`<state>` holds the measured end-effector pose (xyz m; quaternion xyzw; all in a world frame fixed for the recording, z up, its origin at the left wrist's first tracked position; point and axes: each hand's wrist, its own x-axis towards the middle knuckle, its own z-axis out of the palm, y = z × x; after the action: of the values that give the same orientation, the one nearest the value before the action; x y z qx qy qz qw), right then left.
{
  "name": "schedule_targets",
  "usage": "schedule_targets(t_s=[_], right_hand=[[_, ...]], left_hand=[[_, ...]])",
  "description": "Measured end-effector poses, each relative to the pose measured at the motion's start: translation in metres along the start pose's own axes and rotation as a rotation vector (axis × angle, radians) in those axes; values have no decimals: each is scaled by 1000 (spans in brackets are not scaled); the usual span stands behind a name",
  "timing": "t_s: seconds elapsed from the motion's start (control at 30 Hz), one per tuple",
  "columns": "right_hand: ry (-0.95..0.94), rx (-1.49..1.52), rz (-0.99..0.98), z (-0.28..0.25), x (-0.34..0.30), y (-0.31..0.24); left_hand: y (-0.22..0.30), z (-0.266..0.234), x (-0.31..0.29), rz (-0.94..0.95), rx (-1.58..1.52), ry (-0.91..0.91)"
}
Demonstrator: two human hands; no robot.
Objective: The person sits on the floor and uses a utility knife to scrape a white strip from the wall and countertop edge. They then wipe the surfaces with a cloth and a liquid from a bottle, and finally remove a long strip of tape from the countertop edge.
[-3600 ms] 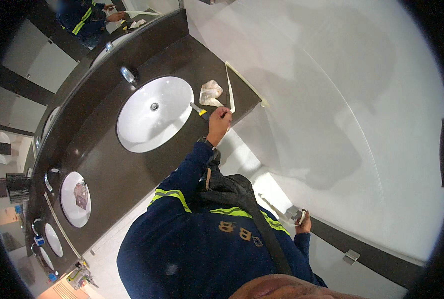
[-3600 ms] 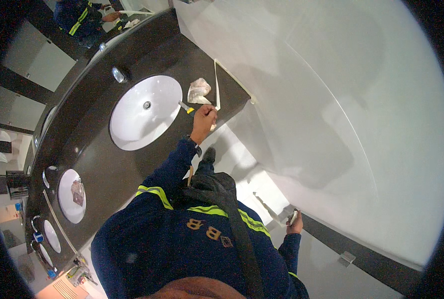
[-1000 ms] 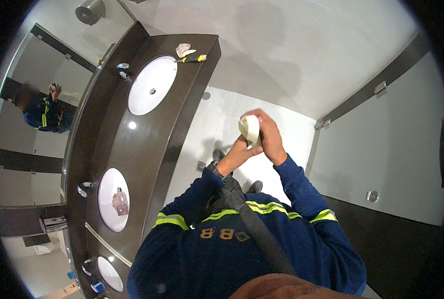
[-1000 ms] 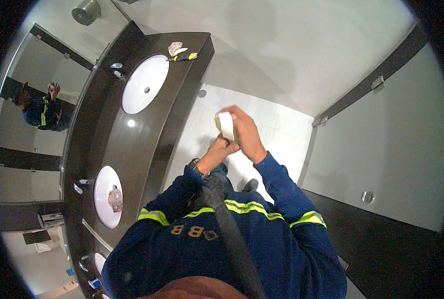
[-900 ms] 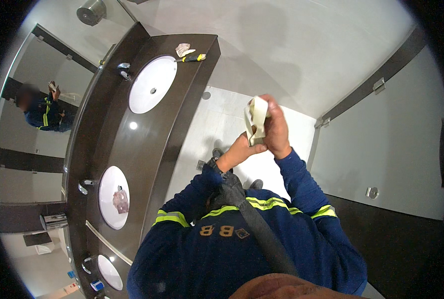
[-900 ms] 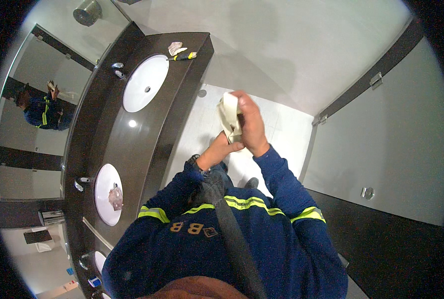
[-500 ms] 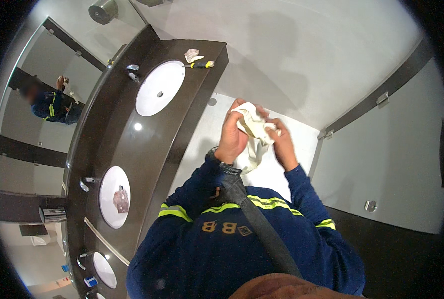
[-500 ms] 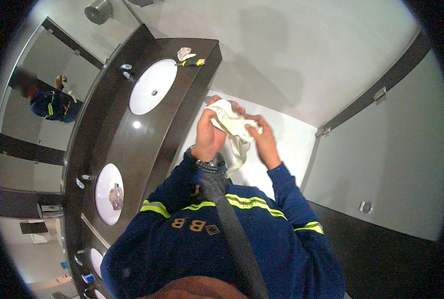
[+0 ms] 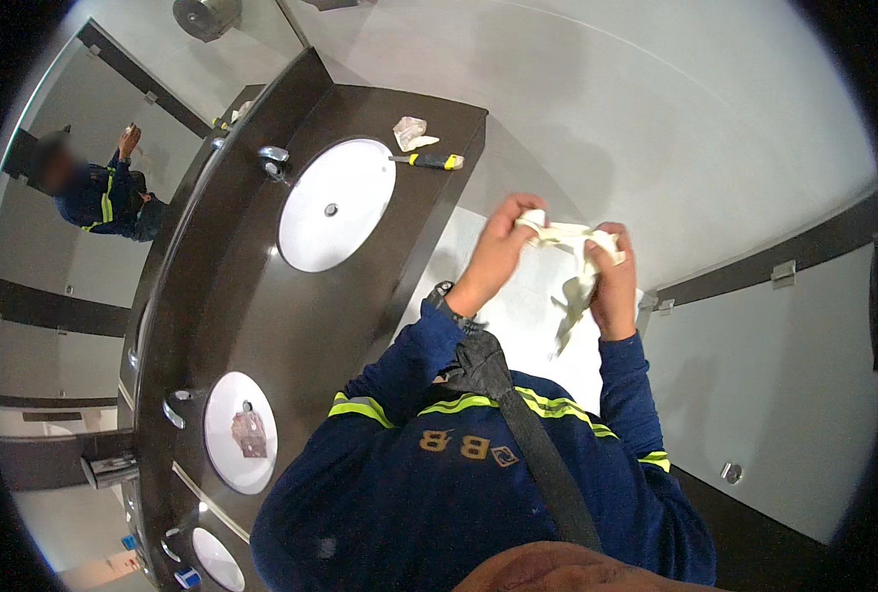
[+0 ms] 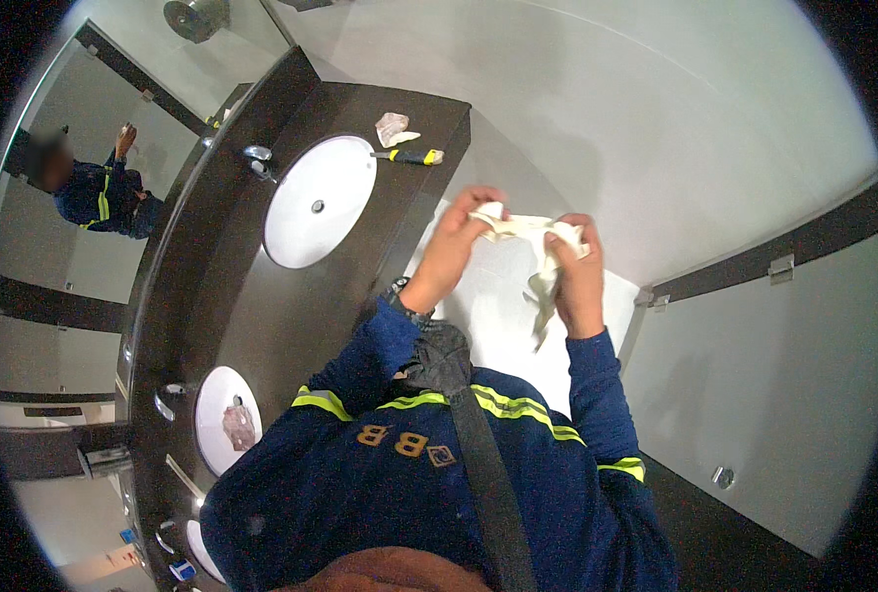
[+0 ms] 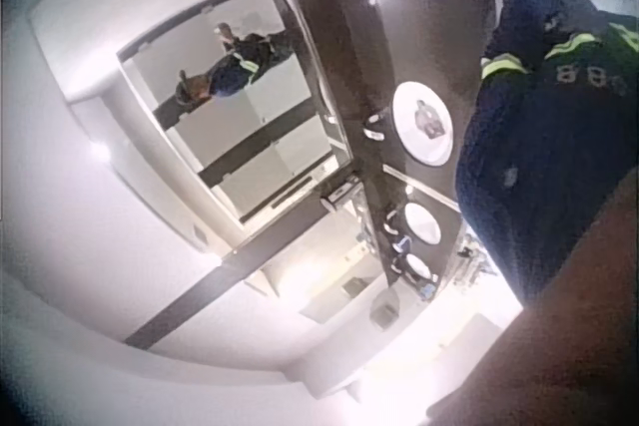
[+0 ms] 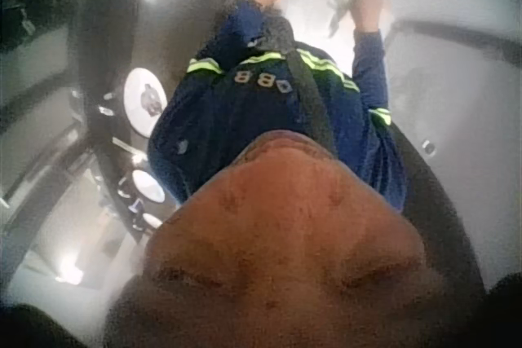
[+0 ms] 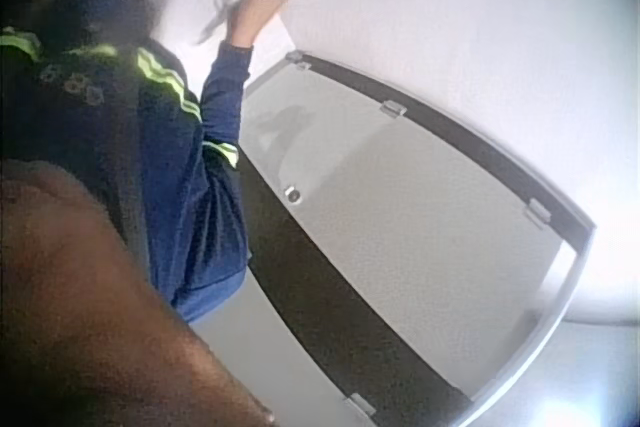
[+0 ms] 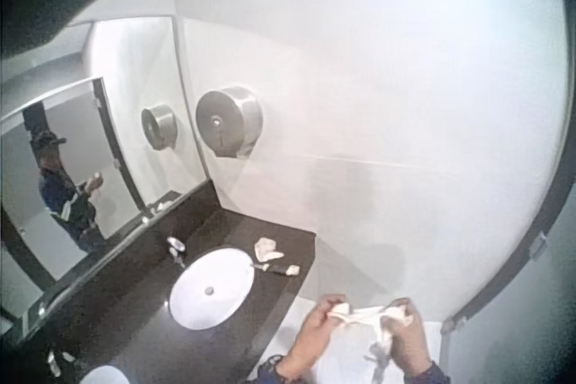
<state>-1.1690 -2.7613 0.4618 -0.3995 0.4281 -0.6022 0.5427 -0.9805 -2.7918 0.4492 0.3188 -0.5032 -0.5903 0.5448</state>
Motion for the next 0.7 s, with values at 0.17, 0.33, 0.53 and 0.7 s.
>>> schedule_targets(t_s=[0.17, 0.33, 0.53, 0.7], right_hand=[[96, 300, -28, 39, 57, -10], [169, 291, -142, 61, 93, -33], [37, 493, -207, 34, 150, -43], [21, 654, -299, -59, 232, -90]], left_hand=[[1, -4, 18, 192, 169, -181], [15, -12, 57, 413, 264, -198], [33, 1, 111, 564, 243, -312], [39, 10, 146, 186, 22, -376]])
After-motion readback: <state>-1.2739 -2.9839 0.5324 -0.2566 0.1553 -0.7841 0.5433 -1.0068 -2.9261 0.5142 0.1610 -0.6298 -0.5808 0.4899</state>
